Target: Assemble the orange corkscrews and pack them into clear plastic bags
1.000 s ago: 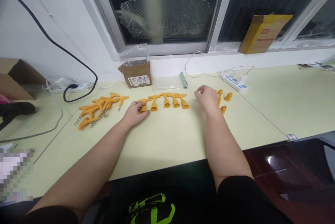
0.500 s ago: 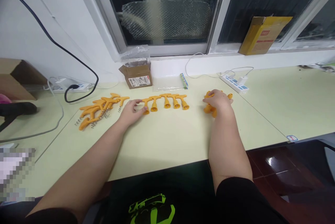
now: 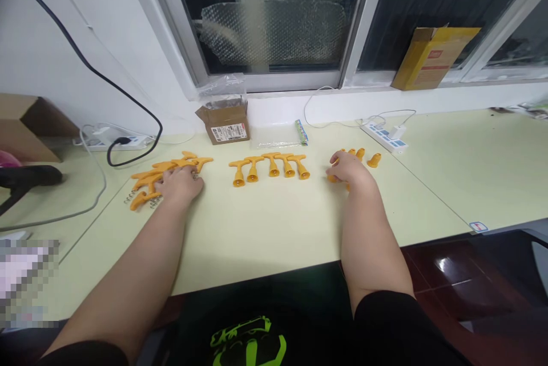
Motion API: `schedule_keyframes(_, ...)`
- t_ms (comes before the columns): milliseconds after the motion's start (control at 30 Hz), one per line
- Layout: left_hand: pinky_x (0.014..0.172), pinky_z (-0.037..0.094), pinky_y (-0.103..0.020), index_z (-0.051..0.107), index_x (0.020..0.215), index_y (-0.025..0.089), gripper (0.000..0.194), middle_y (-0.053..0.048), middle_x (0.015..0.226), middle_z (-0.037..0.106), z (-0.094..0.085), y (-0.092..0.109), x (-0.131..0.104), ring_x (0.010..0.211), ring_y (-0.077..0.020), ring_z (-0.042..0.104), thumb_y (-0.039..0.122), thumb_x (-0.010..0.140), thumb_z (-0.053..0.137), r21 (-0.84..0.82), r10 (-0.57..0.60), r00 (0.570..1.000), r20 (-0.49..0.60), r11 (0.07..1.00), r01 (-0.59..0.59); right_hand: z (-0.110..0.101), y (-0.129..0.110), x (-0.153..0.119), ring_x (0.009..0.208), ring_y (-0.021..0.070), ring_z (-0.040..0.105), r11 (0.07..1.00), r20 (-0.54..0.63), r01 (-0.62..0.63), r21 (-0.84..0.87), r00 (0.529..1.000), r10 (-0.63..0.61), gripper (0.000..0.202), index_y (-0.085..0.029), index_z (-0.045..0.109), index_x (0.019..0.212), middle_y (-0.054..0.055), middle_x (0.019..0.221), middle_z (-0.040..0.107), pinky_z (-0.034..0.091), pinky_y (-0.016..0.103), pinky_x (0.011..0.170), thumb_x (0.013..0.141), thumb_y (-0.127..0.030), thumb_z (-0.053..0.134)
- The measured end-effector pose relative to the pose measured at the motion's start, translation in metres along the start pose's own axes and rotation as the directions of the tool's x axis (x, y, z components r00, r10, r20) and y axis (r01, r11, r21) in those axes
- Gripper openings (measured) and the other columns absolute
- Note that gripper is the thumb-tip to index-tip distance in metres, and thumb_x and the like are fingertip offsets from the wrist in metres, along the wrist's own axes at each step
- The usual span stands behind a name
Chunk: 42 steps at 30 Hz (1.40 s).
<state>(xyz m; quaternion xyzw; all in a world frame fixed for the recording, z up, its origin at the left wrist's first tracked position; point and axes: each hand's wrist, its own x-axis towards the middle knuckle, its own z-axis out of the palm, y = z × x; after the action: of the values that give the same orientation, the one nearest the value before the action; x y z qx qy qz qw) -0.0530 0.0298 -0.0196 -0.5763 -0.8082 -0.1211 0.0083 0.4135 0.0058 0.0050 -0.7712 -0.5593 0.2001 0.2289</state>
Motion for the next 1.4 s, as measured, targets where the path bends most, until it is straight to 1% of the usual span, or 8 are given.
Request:
schedule_keyframes(233,0.102,0.032,-0.066,0.074,0.089,0.023,0.02,-0.019,0.11,0.074,0.001,0.013,-0.004,0.126,-0.0451,0.051,0.034,0.087,0.057,-0.016,0.051,0.998,0.041,0.999,-0.05,0.019,-0.016,0.004,0.094,0.0286,0.07,0.997,0.097,-0.057,-0.046,0.993,0.061,0.033,-0.022,0.066,0.094,0.01,0.097,0.072,0.054,0.04,0.08,0.066,-0.005,0.075)
schedule_keyframes(367,0.104,0.037,-0.061,0.07,0.104,0.023,0.024,-0.016,0.105,0.076,-0.001,0.018,-0.007,0.112,-0.0405,0.064,0.033,0.084,0.062,-0.043,0.063,0.992,0.114,0.997,-0.059,0.024,-0.016,0.006,0.09,0.0284,0.069,0.997,0.078,-0.066,-0.036,0.995,0.068,0.034,-0.022,0.067,0.097,0.01,0.094,0.072,0.052,0.041,0.079,0.068,-0.006,0.073)
schedule_keyframes(533,0.09,0.051,-0.054,0.067,0.122,0.017,0.053,-0.024,0.123,0.071,-0.004,0.018,-0.008,0.117,-0.0459,0.065,0.046,0.077,0.068,-0.071,0.031,0.981,0.192,0.997,-0.018,0.026,-0.017,0.007,0.089,0.0237,0.067,1.0,-0.088,-0.022,0.022,0.996,0.024,0.032,-0.02,0.067,0.107,0.01,0.098,0.072,0.049,0.037,0.081,0.075,-0.014,0.071)
schedule_keyframes(767,0.092,0.05,-0.06,0.067,0.101,0.017,0.027,-0.025,0.109,0.074,-0.003,0.006,0.003,0.111,-0.0474,0.067,0.038,0.085,0.06,-0.238,-0.022,0.995,0.097,0.97,0.045,0.031,-0.026,0.005,0.085,0.0201,0.068,0.934,-0.246,0.235,0.27,0.954,-0.169,0.028,-0.02,0.076,0.102,0.005,0.096,0.075,0.052,0.036,0.085,0.076,-0.033,0.076)
schedule_keyframes(867,0.096,0.05,-0.054,0.062,0.103,0.02,0.022,-0.015,0.091,0.076,0.0,0.008,0.006,0.105,-0.0369,0.07,0.037,0.089,0.058,-0.601,-0.053,0.997,-0.054,0.799,0.01,0.038,-0.032,0.004,0.09,0.0208,0.068,0.835,-0.305,0.404,0.375,0.904,-0.3,0.039,-0.022,0.075,0.117,0.007,0.106,0.074,0.054,0.037,0.088,0.083,-0.04,0.07)
schedule_keyframes(967,0.091,0.055,-0.04,0.058,0.094,0.021,0.016,-0.008,0.089,0.076,0.002,0.019,0.003,0.091,-0.0232,0.071,0.033,0.085,0.065,-0.941,-0.109,0.994,-0.032,0.34,0.007,0.049,-0.043,-0.001,0.094,0.0219,0.066,0.761,-0.352,0.523,0.383,0.845,-0.403,0.042,-0.021,0.074,0.12,0.008,0.109,0.07,0.053,0.039,0.088,0.084,-0.043,0.068)
schedule_keyframes(1100,0.084,0.059,-0.028,0.058,0.082,0.019,0.024,-0.003,0.089,0.072,0.002,0.038,-0.011,0.079,-0.0127,0.069,0.02,0.071,0.08,-0.956,0.071,0.983,0.17,-0.23,0.182,0.069,-0.062,-0.015,0.08,0.0187,0.061,0.685,-0.313,0.574,0.449,0.819,-0.481,0.039,-0.021,0.069,0.111,0.004,0.095,0.068,0.053,0.035,0.078,0.079,-0.043,0.075)
schedule_keyframes(1400,0.102,0.059,-0.037,0.057,0.119,0.02,0.058,-0.001,0.092,0.071,0.003,0.062,-0.051,0.092,-0.0157,0.074,0.023,0.071,0.091,-0.932,0.313,0.93,0.193,-0.24,0.274,0.112,-0.088,-0.046,0.099,0.0215,0.068,0.497,-0.095,0.507,0.704,0.761,-0.641,0.035,-0.023,0.067,0.114,0.008,0.115,0.071,0.054,0.037,0.092,0.085,-0.04,0.075)
